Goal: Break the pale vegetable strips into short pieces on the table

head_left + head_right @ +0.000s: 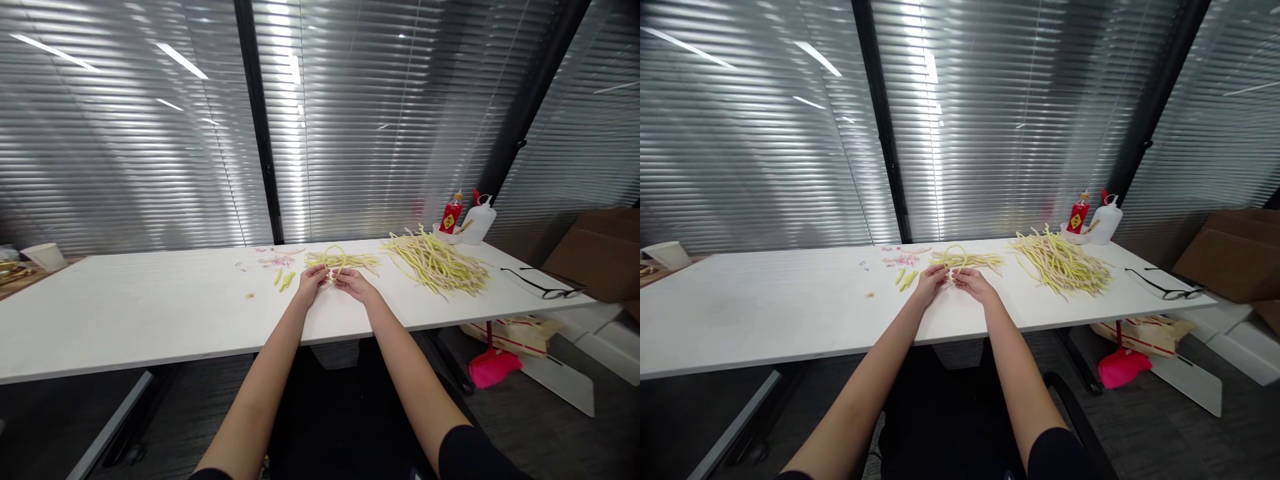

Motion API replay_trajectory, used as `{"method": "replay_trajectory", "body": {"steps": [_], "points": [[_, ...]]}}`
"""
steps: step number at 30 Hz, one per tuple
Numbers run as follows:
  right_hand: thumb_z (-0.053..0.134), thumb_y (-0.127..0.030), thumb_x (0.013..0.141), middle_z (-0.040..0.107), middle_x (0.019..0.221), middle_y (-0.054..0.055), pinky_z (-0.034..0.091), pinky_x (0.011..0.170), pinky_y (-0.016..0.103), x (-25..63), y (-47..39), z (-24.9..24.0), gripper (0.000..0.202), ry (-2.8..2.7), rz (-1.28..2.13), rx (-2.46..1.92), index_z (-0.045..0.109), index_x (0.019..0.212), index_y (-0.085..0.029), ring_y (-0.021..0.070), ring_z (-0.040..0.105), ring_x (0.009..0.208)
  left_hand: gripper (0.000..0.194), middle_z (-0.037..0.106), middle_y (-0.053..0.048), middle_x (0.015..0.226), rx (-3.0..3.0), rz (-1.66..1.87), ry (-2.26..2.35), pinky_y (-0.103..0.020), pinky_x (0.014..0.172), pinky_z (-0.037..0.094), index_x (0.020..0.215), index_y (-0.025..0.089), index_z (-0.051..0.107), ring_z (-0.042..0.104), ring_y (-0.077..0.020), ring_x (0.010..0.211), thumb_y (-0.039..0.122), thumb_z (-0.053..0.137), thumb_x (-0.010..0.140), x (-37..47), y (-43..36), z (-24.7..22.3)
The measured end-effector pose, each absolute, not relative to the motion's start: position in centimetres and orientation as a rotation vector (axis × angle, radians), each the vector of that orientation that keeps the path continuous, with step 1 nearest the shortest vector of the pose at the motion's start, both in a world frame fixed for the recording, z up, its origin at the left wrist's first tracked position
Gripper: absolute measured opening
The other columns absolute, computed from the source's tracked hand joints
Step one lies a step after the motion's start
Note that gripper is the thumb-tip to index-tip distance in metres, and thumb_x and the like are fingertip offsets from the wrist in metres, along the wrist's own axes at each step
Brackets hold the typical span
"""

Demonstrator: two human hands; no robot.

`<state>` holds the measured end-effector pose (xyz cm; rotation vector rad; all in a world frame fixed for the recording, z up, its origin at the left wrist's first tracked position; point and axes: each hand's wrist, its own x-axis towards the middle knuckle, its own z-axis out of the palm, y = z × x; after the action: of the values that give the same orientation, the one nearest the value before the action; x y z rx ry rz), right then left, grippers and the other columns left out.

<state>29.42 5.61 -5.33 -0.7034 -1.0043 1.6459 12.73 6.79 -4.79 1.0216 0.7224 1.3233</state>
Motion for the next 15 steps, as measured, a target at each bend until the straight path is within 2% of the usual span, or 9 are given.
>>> {"method": "replay_trajectory", "body": {"steps": [10, 15], "points": [[0.082, -0.025, 0.061, 0.069, 0.076, 0.0, 0.048, 0.071, 0.024, 29.45, 5.86, -5.49, 0.033, -1.019, 1.664, -0.686, 0.073, 0.092, -0.019, 0.0089, 0.06, 0.065, 0.032, 0.068, -0.004, 0.079, 1.066, 1.268, 0.698, -0.026, 0.067, 0.045, 0.084, 0.014, 0.07, 0.059, -0.0101, 0.065, 0.029, 0.083, 0.058, 12.82, 5.93, -4.06], [0.083, -0.027, 0.059, 0.062, 0.062, -0.003, 0.045, 0.063, 0.023, 29.24, 5.65, -5.23, 0.022, -1.039, 1.642, -0.657, 0.071, 0.074, -0.018, 0.0067, 0.052, 0.055, 0.033, 0.066, -0.003, 0.078, 1.024, 1.258, 0.682, -0.027, 0.07, 0.046, 0.084, 0.015, 0.07, 0.06, -0.0106, 0.066, 0.027, 0.084, 0.057, 12.82, 5.81, -3.92]]}}
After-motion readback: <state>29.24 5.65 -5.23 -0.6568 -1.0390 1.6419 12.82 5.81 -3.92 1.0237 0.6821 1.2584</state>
